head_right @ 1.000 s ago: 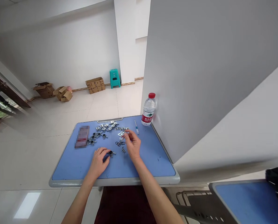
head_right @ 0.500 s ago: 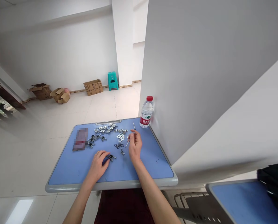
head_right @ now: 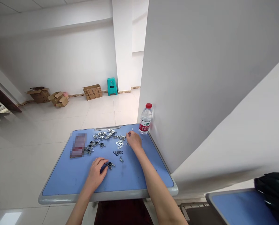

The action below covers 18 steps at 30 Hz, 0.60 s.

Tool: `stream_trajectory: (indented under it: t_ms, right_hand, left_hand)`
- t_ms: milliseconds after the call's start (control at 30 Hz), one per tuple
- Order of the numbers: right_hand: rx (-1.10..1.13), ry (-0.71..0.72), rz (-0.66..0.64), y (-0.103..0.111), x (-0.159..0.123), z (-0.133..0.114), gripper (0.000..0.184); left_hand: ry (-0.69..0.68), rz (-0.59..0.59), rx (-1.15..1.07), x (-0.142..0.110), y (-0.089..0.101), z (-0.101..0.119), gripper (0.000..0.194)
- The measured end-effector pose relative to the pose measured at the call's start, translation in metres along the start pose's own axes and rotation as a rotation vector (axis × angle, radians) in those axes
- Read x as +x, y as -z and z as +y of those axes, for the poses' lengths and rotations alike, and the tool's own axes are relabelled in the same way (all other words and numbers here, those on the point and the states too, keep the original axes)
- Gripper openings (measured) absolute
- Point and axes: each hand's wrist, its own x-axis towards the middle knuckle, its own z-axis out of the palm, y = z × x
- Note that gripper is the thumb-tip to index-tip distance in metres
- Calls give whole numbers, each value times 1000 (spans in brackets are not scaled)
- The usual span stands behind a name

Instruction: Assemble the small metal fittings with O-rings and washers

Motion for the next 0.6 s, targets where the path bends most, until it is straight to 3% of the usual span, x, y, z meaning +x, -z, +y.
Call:
stream_trajectory:
  t_ms: [133, 600]
  right_hand:
    - [-178, -63, -96, -6, 9, -6, 32]
    - [-338, -57, -224, -3, 13, -9, 21]
  left_hand:
    - [7, 3, -3, 0, 0, 1, 27]
    - [-18, -21, 8, 0, 5, 8, 25]
